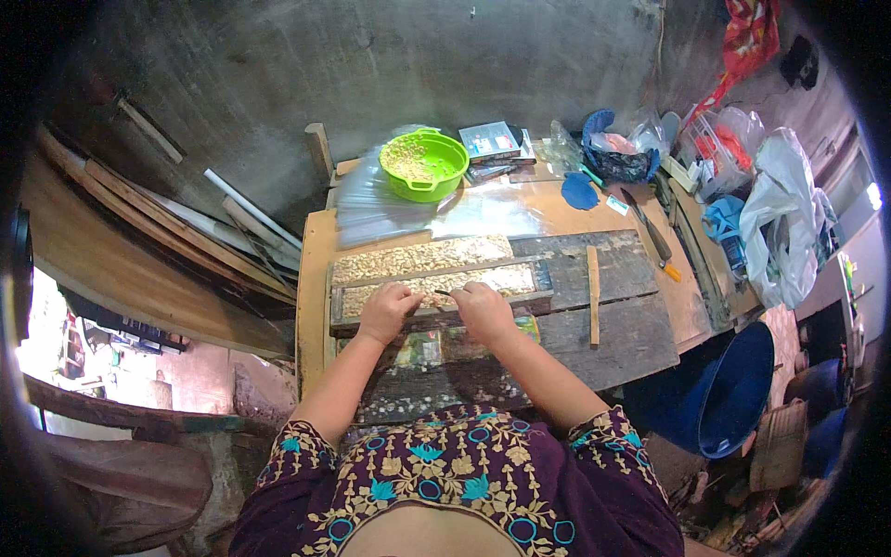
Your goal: The person scoops grains from a large blue bucket into a green bowl, then pours them into a clear plastic bag placed on a wooden frame. They use a small wooden stick to spread the grains evenly inside the bag and repeat the process multiple times.
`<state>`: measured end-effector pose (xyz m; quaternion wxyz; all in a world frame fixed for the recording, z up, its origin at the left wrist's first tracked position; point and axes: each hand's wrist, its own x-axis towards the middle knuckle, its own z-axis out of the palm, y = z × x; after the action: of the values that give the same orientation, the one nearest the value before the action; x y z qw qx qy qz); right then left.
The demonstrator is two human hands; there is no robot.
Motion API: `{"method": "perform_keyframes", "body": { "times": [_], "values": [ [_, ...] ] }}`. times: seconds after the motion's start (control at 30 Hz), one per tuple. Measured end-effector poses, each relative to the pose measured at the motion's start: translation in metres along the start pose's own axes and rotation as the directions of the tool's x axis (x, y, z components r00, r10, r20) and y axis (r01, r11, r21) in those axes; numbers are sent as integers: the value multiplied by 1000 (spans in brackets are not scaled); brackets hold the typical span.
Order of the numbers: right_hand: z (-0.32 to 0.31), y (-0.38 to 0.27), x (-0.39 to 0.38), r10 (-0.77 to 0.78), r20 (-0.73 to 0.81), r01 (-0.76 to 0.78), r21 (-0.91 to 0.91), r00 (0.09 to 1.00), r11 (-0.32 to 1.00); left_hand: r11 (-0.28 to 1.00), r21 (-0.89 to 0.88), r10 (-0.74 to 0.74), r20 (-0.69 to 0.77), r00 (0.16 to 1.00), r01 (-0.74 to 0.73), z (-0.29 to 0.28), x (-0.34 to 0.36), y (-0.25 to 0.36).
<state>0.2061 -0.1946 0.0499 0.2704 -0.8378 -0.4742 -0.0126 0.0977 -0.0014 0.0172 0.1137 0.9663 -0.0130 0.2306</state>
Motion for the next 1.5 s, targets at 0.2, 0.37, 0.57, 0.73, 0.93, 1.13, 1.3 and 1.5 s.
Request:
{"method": "perform_keyframes", "body": {
  "times": [0.2, 0.37, 0.57, 0.73, 0.93, 1.13, 1.3, 1.5],
  "values": [
    [9, -2, 1, 9, 34, -6, -74, 999, 997, 999, -42, -19, 8, 1000, 19, 1, -3, -1],
    [3, -17, 6, 30, 29, -28, -92, 999, 995, 996, -81, -25, 63, 998, 30, -11, -9, -12],
    [15, -41, 22, 32, 82, -25, -83, 996, 996, 994, -73, -81, 59, 995, 85, -29, -27, -31],
    [28, -49, 29, -3, 137, 17, -99, 991, 995, 991, -84, -105, 43, 994, 109, -33, -34, -39],
    [24, -55, 31, 30, 158, -16, -89, 987, 996, 993, -45, -108, 44, 993, 110, -39, -42, -50],
    [27, -68, 49, -1, 153, 2, -7, 988, 1000, 985, -22, -172, -54, 984, 171, -54, -56, -69],
    [47, -85, 64, -54, 194, 61, -34, 980, 998, 982, -17, -188, -119, 975, 187, -55, -68, -79],
    [52, -101, 71, -81, 280, 116, -110, 956, 987, 986, -44, -168, -132, 977, 163, -51, -71, -80]
  ]
}}
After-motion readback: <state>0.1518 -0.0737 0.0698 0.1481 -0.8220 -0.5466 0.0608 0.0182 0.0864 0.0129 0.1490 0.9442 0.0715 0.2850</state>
